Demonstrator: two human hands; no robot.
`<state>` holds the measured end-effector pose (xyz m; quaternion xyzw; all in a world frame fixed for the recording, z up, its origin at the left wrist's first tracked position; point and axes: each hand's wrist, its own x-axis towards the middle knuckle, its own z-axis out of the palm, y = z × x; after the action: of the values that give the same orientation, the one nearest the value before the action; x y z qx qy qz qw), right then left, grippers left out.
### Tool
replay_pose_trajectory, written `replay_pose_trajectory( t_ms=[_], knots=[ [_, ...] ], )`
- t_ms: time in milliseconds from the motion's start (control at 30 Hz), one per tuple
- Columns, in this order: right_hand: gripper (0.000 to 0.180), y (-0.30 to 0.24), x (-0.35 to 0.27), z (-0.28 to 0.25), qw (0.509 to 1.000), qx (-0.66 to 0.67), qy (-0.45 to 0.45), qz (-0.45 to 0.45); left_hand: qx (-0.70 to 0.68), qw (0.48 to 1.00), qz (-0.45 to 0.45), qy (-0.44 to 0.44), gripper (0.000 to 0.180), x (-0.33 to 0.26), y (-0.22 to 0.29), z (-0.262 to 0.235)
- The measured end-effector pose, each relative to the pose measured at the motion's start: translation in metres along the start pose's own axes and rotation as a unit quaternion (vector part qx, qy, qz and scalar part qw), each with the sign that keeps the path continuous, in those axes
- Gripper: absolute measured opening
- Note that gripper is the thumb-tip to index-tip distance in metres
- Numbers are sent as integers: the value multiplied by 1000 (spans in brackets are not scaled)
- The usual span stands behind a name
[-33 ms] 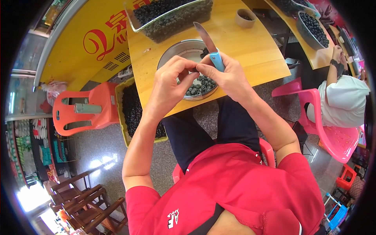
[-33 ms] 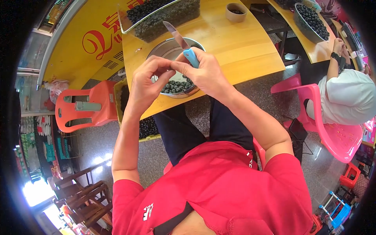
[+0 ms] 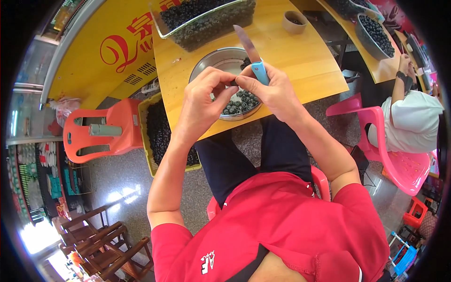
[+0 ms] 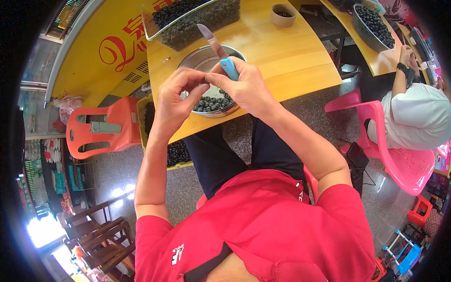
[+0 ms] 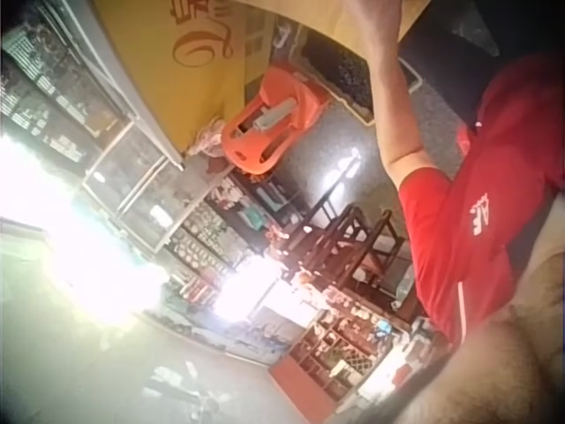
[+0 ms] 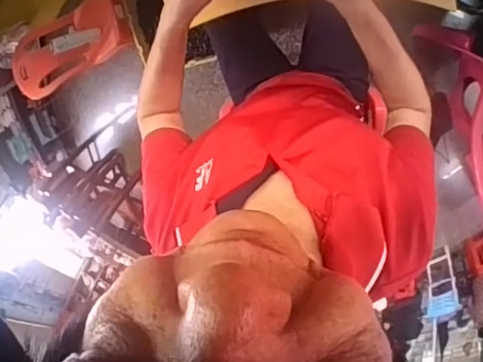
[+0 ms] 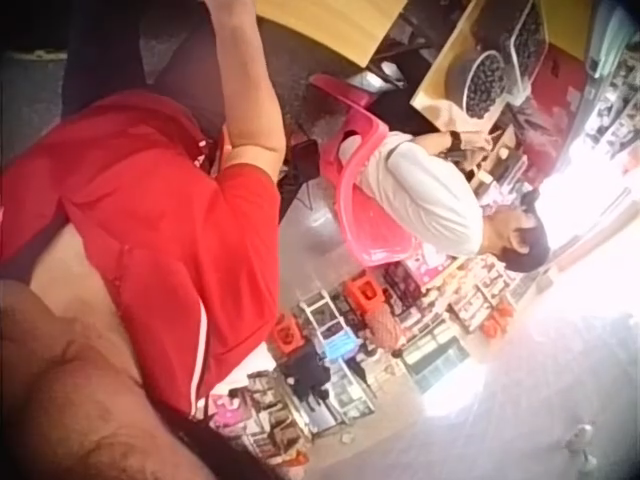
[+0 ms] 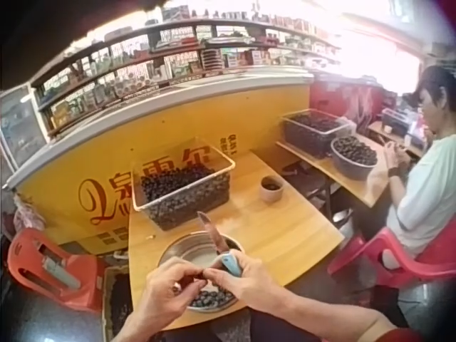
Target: Removing pits from small dark fruits using a small knife.
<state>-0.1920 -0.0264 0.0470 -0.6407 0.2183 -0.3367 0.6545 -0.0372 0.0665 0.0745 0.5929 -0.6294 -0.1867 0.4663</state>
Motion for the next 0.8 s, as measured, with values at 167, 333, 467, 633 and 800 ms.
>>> replay_pose_trajectory(
  t_ms=[167,333,467,633,800],
  knots=[
    [19,0,-4,5,980,155,-28,119,-35,998,-16,50,16,-9,-3,1],
    [22,-7,-7,12,984,123,-10,130,29,999,7,43,17,-9,1,0],
    [21,-6,-6,15,986,124,-9,115,23,998,11,56,19,-13,0,5],
    [16,-5,-7,14,965,206,-26,158,-41,987,-5,154,19,-24,-7,19],
    [13,0,-7,14,948,255,-33,186,-66,980,0,187,22,-33,-14,29]
  ],
)
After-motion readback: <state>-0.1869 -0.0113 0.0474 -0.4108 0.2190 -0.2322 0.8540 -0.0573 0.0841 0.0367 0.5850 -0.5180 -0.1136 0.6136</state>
